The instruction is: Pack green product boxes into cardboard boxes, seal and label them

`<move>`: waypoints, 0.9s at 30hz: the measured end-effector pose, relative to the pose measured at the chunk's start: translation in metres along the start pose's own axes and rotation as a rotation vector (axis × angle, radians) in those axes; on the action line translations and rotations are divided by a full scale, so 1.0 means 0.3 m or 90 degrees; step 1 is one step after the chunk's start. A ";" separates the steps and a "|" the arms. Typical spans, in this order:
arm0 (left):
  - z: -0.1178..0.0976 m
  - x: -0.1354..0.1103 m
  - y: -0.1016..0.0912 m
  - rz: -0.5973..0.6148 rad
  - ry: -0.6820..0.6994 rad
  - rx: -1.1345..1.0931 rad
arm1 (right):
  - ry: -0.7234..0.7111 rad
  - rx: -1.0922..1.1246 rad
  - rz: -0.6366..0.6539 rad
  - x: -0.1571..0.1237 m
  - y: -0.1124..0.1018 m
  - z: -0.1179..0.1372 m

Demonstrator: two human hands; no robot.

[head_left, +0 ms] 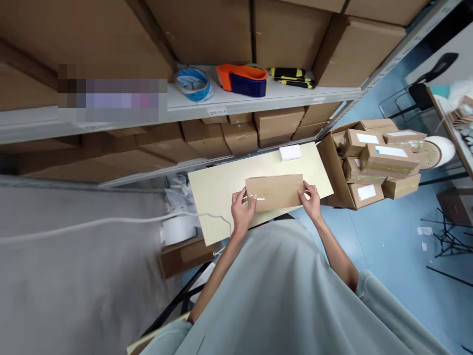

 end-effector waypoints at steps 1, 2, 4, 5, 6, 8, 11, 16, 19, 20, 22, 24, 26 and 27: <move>-0.014 0.004 0.018 0.012 -0.002 -0.009 | -0.005 0.005 -0.028 -0.017 -0.029 0.008; -0.028 0.009 0.038 0.023 -0.003 -0.020 | -0.010 0.007 -0.057 -0.034 -0.062 0.017; -0.059 0.019 0.087 0.041 -0.002 -0.051 | -0.019 0.002 -0.112 -0.070 -0.136 0.039; -0.076 0.025 0.115 0.050 0.001 -0.068 | -0.024 -0.006 -0.138 -0.087 -0.175 0.051; -0.094 0.032 0.145 0.060 0.006 -0.081 | -0.029 -0.015 -0.163 -0.104 -0.215 0.063; -0.132 0.046 0.208 0.077 0.012 -0.089 | -0.040 -0.034 -0.207 -0.134 -0.294 0.084; -0.208 0.062 0.311 0.100 0.029 -0.081 | -0.054 -0.039 -0.269 -0.160 -0.419 0.094; -0.410 0.066 0.480 0.105 0.089 -0.044 | -0.067 -0.002 -0.325 -0.125 -0.635 0.045; -0.563 0.070 0.609 0.086 0.132 -0.019 | -0.078 0.048 -0.346 -0.051 -0.785 -0.001; -0.618 0.073 0.659 0.078 0.150 -0.012 | -0.080 0.066 -0.351 -0.021 -0.842 -0.015; -0.733 0.076 0.771 0.068 0.192 -0.003 | -0.084 0.095 -0.366 0.035 -0.966 -0.039; -0.851 0.075 0.893 0.067 0.241 0.000 | -0.087 0.108 -0.392 0.078 -1.104 -0.060; -0.966 0.070 1.016 0.076 0.293 0.001 | -0.088 0.109 -0.431 0.104 -1.247 -0.082; -1.021 0.068 1.078 0.082 0.321 -0.001 | -0.086 0.108 -0.454 0.112 -1.317 -0.094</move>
Point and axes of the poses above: each hand's wrist, its own x-axis towards the middle knuckle, its own y-axis out of the palm, z = x × y, the point moved 7 cm from there along x, towards the middle knuckle, and after that the axes turned 15 degrees about y, right-handed, at the moved point
